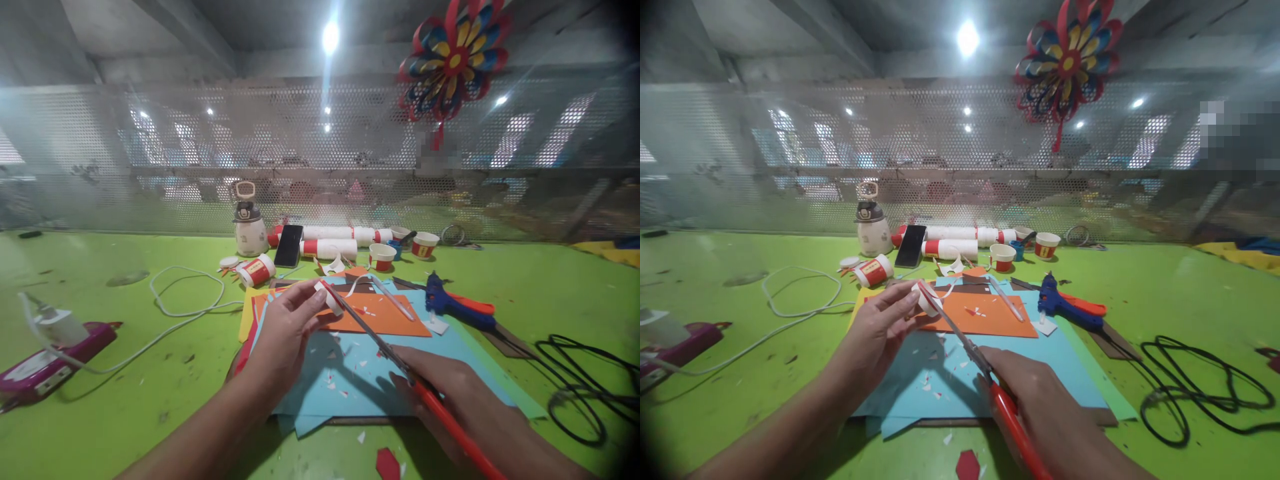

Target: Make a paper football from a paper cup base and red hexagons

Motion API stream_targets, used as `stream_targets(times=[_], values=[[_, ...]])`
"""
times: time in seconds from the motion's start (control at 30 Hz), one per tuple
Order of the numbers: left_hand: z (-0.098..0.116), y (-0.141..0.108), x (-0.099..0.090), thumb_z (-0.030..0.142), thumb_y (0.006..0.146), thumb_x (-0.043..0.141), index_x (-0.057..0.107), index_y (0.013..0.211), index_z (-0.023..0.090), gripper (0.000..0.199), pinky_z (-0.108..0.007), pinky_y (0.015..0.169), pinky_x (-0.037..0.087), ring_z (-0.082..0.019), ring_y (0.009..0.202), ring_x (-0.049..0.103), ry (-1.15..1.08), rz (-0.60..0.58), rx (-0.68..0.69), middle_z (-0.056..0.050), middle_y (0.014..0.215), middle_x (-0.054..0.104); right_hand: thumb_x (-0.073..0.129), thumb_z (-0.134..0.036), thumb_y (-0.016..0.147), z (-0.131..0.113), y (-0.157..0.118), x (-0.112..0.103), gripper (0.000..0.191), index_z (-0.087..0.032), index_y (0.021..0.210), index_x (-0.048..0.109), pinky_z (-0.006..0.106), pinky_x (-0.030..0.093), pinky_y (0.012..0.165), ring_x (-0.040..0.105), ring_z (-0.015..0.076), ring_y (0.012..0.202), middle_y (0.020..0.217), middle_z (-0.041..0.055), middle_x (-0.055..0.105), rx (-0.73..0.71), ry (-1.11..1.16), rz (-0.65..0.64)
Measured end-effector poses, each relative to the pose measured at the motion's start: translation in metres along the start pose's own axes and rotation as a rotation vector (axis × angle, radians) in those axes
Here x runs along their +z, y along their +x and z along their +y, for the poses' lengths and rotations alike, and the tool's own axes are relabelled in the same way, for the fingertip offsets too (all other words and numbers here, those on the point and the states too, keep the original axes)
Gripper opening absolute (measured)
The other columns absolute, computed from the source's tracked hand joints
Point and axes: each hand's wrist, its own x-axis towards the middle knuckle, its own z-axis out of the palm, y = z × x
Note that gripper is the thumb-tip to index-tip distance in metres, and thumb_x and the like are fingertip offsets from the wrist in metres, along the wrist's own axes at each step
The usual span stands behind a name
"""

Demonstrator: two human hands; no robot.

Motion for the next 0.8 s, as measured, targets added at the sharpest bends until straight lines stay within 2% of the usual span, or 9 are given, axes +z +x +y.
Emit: stream_targets(times=[0.13,0.47,0.8], values=[[0.0006,0.0003,0.0005,0.026,0.077,0.071,0.070,0.092,0.013,0.020,-0.033,0.078,0.051,-0.018,0.079,0.066,-0.010,0.003,0.002,-0.010,0.091,0.071,0.047,-0.022,0.091,0.0005,-0.0005,0.0003,0.040,-0.021,0.129,0.060,0.040,0.049,0.095,0.063,0.0278,0.111,0.123,0.0111,0.067,-0.029,-0.006,0.016],[0.0004,0.0004,0.0004,0.026,0.075,0.073,0.071,0.091,0.013,0.020,-0.033,0.078,0.051,-0.018,0.079,0.066,-0.015,0.003,0.014,-0.009,0.090,0.071,0.046,-0.022,0.090,0.0010,-0.0011,0.0027,0.040,-0.017,0.128,0.060,0.039,0.050,0.094,0.064,0.0270,0.110,0.125,0.0131,0.066,-0.016,-0.067,0.016],[0.0008,0.0007,0.0005,0.026,0.076,0.072,0.070,0.092,0.013,0.021,-0.032,0.078,0.051,-0.019,0.080,0.067,-0.007,0.010,0.003,-0.009,0.091,0.071,0.048,-0.017,0.089,-0.0024,-0.0011,0.0025,0.041,-0.023,0.128,0.060,0.041,0.050,0.093,0.065,0.0280,0.106,0.119,0.0094,0.069,-0.016,-0.042,0.028]])
